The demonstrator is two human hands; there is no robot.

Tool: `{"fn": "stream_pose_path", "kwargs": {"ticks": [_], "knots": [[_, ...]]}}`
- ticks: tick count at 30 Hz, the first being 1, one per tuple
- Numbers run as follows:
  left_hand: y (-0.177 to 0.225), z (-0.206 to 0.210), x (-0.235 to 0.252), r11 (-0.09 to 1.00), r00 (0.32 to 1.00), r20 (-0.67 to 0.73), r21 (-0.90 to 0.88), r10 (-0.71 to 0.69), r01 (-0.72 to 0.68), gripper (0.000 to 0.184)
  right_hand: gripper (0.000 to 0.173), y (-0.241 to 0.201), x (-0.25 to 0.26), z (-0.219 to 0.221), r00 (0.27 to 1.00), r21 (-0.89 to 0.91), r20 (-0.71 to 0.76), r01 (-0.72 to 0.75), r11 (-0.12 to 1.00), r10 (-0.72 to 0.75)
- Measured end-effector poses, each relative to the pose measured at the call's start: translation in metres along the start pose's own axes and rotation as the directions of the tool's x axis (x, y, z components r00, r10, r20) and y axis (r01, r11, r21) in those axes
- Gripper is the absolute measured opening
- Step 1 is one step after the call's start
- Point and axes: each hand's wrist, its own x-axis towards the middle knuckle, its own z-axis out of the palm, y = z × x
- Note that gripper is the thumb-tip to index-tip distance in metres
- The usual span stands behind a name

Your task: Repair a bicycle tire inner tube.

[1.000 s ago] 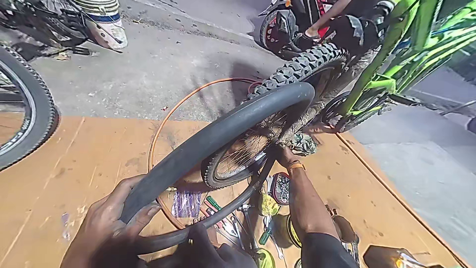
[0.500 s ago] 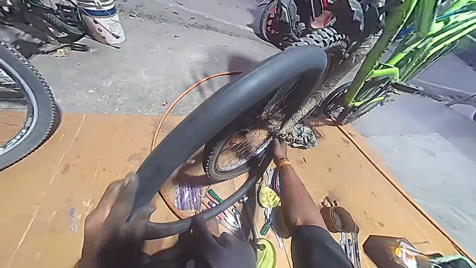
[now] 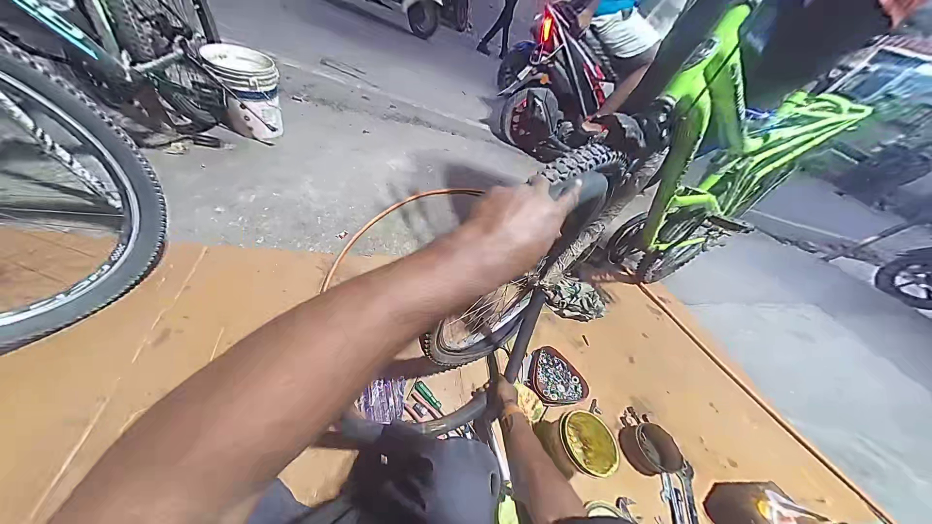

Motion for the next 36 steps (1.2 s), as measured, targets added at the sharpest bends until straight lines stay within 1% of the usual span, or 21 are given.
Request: {"fn": "stream_pose_path", "kwargs": {"ticks": [2, 4, 5, 7, 8, 9, 10, 11, 12, 14, 16, 18, 20, 22, 24, 27, 29, 31, 33, 34, 36], "knots": [[0.011, 0.007, 0.016, 0.995, 0.999, 0.020, 0.092, 0.038, -0.040, 0.063, 0.049, 0.007, -0.027, 0.004, 0.992, 0.325, 0.122, -0.081, 0.942, 0.043], [0.018, 0.022, 0.013, 0.952, 0.972, -0.124, 0.259, 0.198, -0.161, 0.052, 0.040, -0.007, -0.066, -0.005, 0.964, 0.505, 0.266, -0.139, 0.852, -0.001], [0.022, 0.034, 0.001, 0.928, 0.929, -0.196, 0.269, 0.313, -0.256, 0.047, 0.034, -0.008, -0.087, -0.012, 0.950, 0.576, 0.310, -0.158, 0.802, -0.035], [0.032, 0.075, -0.036, 0.902, 0.872, -0.229, 0.113, 0.432, -0.417, 0.039, 0.031, -0.004, -0.114, -0.027, 0.936, 0.718, 0.338, -0.187, 0.671, -0.101], [0.036, 0.101, -0.058, 0.911, 0.904, -0.143, -0.026, 0.404, -0.411, 0.037, 0.034, -0.004, -0.124, -0.035, 0.928, 0.767, 0.335, -0.168, 0.620, -0.164], [0.037, 0.128, -0.077, 0.927, 0.941, 0.032, -0.182, 0.338, -0.327, 0.043, 0.039, -0.006, -0.133, -0.041, 0.917, 0.801, 0.324, -0.135, 0.583, -0.234], [0.037, 0.156, -0.096, 0.932, 0.933, 0.250, -0.317, 0.258, -0.173, 0.056, 0.044, -0.010, -0.145, -0.047, 0.906, 0.824, 0.308, -0.103, 0.557, -0.289], [0.038, 0.182, -0.112, 0.920, 0.884, 0.429, -0.392, 0.187, -0.004, 0.073, 0.048, -0.012, -0.156, -0.052, 0.889, 0.835, 0.309, -0.082, 0.545, -0.339], [0.039, 0.204, -0.126, 0.896, 0.830, 0.542, -0.424, 0.133, 0.133, 0.088, 0.049, -0.016, -0.164, -0.057, 0.867, 0.829, 0.308, -0.043, 0.557, -0.392], [0.046, 0.229, -0.145, 0.860, 0.789, 0.612, -0.429, 0.052, 0.276, 0.105, 0.047, -0.028, -0.174, -0.065, 0.801, 0.775, 0.322, 0.083, 0.626, -0.504], [0.057, 0.230, -0.150, 0.865, 0.787, 0.617, -0.384, -0.020, 0.324, 0.108, 0.049, -0.046, -0.180, -0.075, 0.734, 0.688, 0.346, 0.225, 0.690, -0.584], [0.059, 0.223, -0.149, 0.860, 0.812, 0.577, -0.367, -0.088, 0.353, 0.087, 0.046, -0.065, -0.184, -0.081, 0.697, 0.640, 0.360, 0.299, 0.708, -0.620], [0.047, 0.209, -0.143, 0.815, 0.833, 0.547, -0.444, -0.082, 0.372, 0.068, 0.038, -0.080, -0.181, -0.081, 0.705, 0.667, 0.361, 0.263, 0.698, -0.611], [0.021, 0.194, -0.140, 0.647, 0.844, 0.534, -0.658, 0.041, 0.385, 0.056, 0.041, -0.085, -0.173, -0.075, 0.719, 0.745, 0.394, 0.114, 0.657, -0.572], [-0.009, 0.183, -0.139, 0.358, 0.828, 0.532, -0.819, 0.178, 0.449, 0.044, 0.041, -0.081, -0.160, -0.064, 0.686, 0.832, 0.450, -0.089, 0.548, -0.571], [-0.042, 0.195, -0.143, -0.096, 0.822, 0.486, -0.841, 0.296, 0.532, 0.036, 0.032, -0.086, -0.152, -0.043, 0.658, 0.874, 0.454, -0.196, 0.445, -0.601], [-0.050, 0.210, -0.149, -0.267, 0.832, 0.448, -0.801, 0.328, 0.536, 0.036, 0.030, -0.094, -0.153, -0.029, 0.689, 0.871, 0.446, -0.187, 0.455, -0.571], [-0.048, 0.223, -0.155, -0.360, 0.846, 0.409, -0.774, 0.343, 0.520, 0.041, 0.024, -0.100, -0.154, -0.020, 0.727, 0.873, 0.422, -0.164, 0.460, -0.541], [-0.045, 0.233, -0.159, -0.373, 0.845, 0.415, -0.765, 0.337, 0.525, 0.043, 0.022, -0.104, -0.154, -0.017, 0.747, 0.878, 0.394, -0.132, 0.461, -0.536], [-0.044, 0.236, -0.160, -0.349, 0.839, 0.427, -0.771, 0.337, 0.533, 0.044, 0.023, -0.105, -0.154, -0.015, 0.752, 0.877, 0.381, -0.111, 0.467, -0.538], [-0.041, 0.236, -0.159, -0.225, 0.838, 0.459, -0.819, 0.296, 0.528, 0.046, 0.028, -0.104, -0.152, -0.014, 0.763, 0.876, 0.352, -0.066, 0.477, -0.542]]}}
